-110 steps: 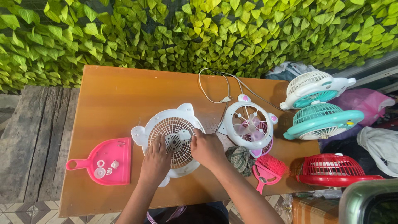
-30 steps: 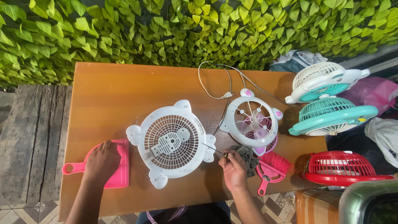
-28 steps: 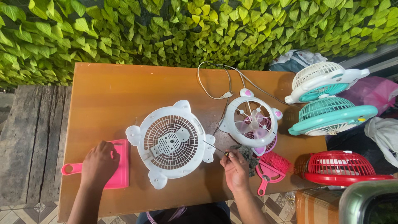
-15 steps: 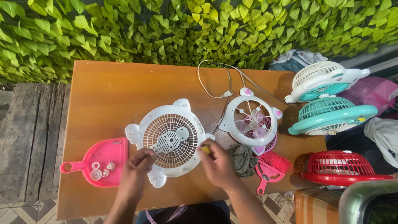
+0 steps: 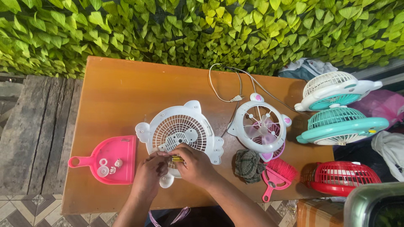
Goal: The person disassembles a small white electric fan by removing screws and separating the front grille, then wipes the fan blade and grille with a cloth. The person reassembles the fan by placing the blade back into the housing and securing the front grille.
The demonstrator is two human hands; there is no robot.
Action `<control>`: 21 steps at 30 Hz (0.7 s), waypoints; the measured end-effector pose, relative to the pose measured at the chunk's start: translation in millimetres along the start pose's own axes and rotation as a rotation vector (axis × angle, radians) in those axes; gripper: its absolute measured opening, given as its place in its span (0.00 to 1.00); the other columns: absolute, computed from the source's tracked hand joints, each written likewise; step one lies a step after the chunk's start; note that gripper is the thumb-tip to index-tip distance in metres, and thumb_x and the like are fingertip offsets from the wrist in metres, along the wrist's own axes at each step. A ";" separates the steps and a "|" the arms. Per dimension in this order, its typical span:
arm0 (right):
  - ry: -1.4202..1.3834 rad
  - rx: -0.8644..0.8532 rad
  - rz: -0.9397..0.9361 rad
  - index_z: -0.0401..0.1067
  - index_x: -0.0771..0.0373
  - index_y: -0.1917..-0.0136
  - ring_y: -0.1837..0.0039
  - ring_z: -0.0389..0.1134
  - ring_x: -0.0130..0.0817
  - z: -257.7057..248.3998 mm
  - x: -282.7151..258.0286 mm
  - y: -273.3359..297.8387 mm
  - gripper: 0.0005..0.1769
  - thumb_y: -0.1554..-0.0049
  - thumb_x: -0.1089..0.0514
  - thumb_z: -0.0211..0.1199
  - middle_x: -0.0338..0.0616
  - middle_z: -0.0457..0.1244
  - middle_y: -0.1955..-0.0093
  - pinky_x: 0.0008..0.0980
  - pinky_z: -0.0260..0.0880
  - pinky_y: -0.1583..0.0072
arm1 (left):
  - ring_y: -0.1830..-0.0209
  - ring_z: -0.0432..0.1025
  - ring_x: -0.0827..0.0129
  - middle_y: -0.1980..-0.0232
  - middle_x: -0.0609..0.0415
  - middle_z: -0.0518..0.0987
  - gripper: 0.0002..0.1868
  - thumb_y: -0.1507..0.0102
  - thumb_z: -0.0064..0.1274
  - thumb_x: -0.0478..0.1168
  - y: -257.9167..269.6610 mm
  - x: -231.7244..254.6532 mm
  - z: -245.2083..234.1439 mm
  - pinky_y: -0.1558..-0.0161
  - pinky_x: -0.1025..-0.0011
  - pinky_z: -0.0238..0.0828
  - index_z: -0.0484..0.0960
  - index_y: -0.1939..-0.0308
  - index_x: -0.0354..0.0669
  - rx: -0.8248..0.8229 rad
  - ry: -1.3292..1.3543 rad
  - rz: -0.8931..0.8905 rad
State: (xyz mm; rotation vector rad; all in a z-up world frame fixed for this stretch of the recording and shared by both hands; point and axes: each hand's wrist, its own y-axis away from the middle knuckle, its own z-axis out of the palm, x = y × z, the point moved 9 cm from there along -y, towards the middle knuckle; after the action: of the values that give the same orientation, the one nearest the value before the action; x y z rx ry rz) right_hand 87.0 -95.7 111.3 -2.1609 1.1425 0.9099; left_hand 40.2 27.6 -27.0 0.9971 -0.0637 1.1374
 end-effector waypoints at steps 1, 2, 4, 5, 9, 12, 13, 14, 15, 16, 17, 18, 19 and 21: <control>0.000 0.008 -0.006 0.71 0.62 0.46 0.56 0.73 0.40 1.7 0.4 0.6 0.16 0.48 0.70 0.63 0.42 0.68 0.49 0.35 0.73 0.56 | 0.79 0.55 0.77 0.74 0.57 0.68 0.06 0.36 0.45 0.31 0.2 -0.7 -2.4 0.75 0.75 0.48 0.77 0.61 0.31 -0.001 0.016 -0.018; 0.001 0.017 -0.011 0.71 0.62 0.47 0.55 0.73 0.39 3.2 0.5 0.9 0.15 0.48 0.70 0.63 0.42 0.68 0.50 0.35 0.73 0.56 | 0.79 0.55 0.77 0.74 0.58 0.67 0.07 0.36 0.45 0.31 0.3 -1.0 -3.7 0.75 0.75 0.49 0.78 0.60 0.31 -0.004 0.031 -0.037; -0.010 0.041 -0.031 0.71 0.62 0.47 0.53 0.73 0.39 3.6 0.8 0.3 0.15 0.48 0.70 0.63 0.41 0.67 0.49 0.34 0.74 0.54 | 0.78 0.57 0.76 0.73 0.58 0.67 0.08 0.34 0.48 0.33 1.7 7.5 -5.7 0.75 0.75 0.51 0.78 0.59 0.28 -0.026 -0.057 -0.004; -0.021 0.056 -0.047 0.71 0.63 0.47 0.52 0.73 0.39 3.1 1.3 -0.9 0.14 0.47 0.70 0.63 0.41 0.67 0.48 0.34 0.75 0.53 | 0.77 0.58 0.76 0.72 0.58 0.67 0.09 0.33 0.49 0.34 2.2 10.4 -5.3 0.74 0.76 0.52 0.78 0.59 0.26 -0.037 -0.102 0.013; 0.133 -0.093 -0.059 0.76 0.63 0.50 0.55 0.72 0.42 20.9 13.0 -13.8 0.13 0.50 0.67 0.65 0.45 0.65 0.48 0.39 0.72 0.57 | 0.67 0.73 0.70 0.65 0.51 0.81 0.12 0.35 0.50 0.38 19.5 59.5 -27.2 0.63 0.73 0.69 0.80 0.56 0.30 0.322 -0.848 0.455; 0.293 -0.320 -0.051 0.75 0.64 0.54 0.55 0.72 0.41 52.2 25.2 -20.8 0.05 0.44 0.68 0.60 0.46 0.62 0.50 0.41 0.72 0.55 | 0.69 0.74 0.61 0.64 0.46 0.76 0.17 0.36 0.52 0.41 28.3 64.3 -35.1 0.66 0.66 0.71 0.74 0.50 0.30 0.490 -1.070 0.578; 0.329 -0.312 -0.102 0.75 0.65 0.55 0.54 0.72 0.42 56.7 23.9 -24.2 0.04 0.45 0.66 0.61 0.48 0.61 0.51 0.42 0.73 0.54 | 0.70 0.74 0.62 0.64 0.48 0.77 0.19 0.34 0.51 0.43 22.8 56.6 -37.7 0.67 0.65 0.72 0.72 0.47 0.31 0.450 -1.037 0.533; 0.363 -0.305 -0.154 0.75 0.65 0.56 0.54 0.72 0.44 62.0 22.2 -27.7 0.04 0.45 0.65 0.61 0.49 0.61 0.51 0.43 0.73 0.52 | 0.71 0.75 0.63 0.64 0.50 0.77 0.21 0.33 0.51 0.45 17.9 49.1 -40.4 0.68 0.65 0.72 0.69 0.44 0.31 0.411 -1.003 0.487; 0.397 -0.297 -0.205 0.75 0.65 0.56 0.53 0.71 0.45 66.6 20.5 -30.4 0.04 0.46 0.64 0.61 0.51 0.60 0.52 0.45 0.73 0.51 | 0.73 0.74 0.60 0.68 0.48 0.76 0.18 0.31 0.47 0.46 12.8 39.7 -43.8 0.68 0.62 0.72 0.73 0.48 0.32 0.375 -0.976 0.408; 0.424 -0.332 -0.192 0.75 0.65 0.57 0.53 0.72 0.45 72.9 24.6 -32.9 0.04 0.45 0.64 0.61 0.52 0.61 0.51 0.44 0.73 0.50 | 0.74 0.73 0.57 0.71 0.45 0.76 0.17 0.29 0.44 0.46 9.3 30.1 -46.0 0.69 0.60 0.71 0.76 0.52 0.33 0.341 -0.949 0.331; 0.452 -0.366 -0.179 0.75 0.65 0.57 0.52 0.72 0.44 78.9 28.1 -35.2 0.03 0.44 0.63 0.61 0.52 0.61 0.50 0.44 0.73 0.50 | 0.76 0.72 0.54 0.75 0.43 0.76 0.19 0.27 0.40 0.47 6.6 20.9 -47.1 0.70 0.58 0.71 0.80 0.56 0.34 0.306 -0.920 0.253; 0.479 -0.403 -0.167 0.75 0.65 0.57 0.52 0.72 0.44 84.1 31.6 -36.5 0.04 0.44 0.63 0.61 0.52 0.62 0.49 0.43 0.73 0.49 | 0.76 0.73 0.54 0.74 0.43 0.77 0.19 0.26 0.40 0.47 7.6 21.9 -44.5 0.69 0.58 0.71 0.80 0.55 0.34 0.311 -0.966 0.287; 0.470 -0.405 -0.173 0.76 0.65 0.54 0.53 0.72 0.44 86.3 31.6 -37.7 0.06 0.44 0.63 0.61 0.53 0.62 0.49 0.43 0.74 0.50 | 0.76 0.74 0.55 0.74 0.43 0.78 0.20 0.26 0.39 0.47 9.0 23.5 -41.4 0.69 0.59 0.71 0.80 0.55 0.35 0.316 -1.013 0.321; 0.448 -0.411 -0.191 0.77 0.64 0.47 0.53 0.72 0.45 92.7 28.4 -39.2 0.13 0.46 0.64 0.61 0.56 0.62 0.48 0.43 0.74 0.52 | 0.76 0.75 0.53 0.74 0.41 0.78 0.19 0.27 0.39 0.47 13.9 26.4 -37.2 0.69 0.58 0.70 0.80 0.52 0.36 0.314 -1.045 0.365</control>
State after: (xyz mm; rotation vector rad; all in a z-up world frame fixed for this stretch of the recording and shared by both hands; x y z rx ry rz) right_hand 103.1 -24.7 36.3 -2.8600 0.9768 0.6303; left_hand 25.9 73.1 -26.8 1.8313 -0.9561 0.8426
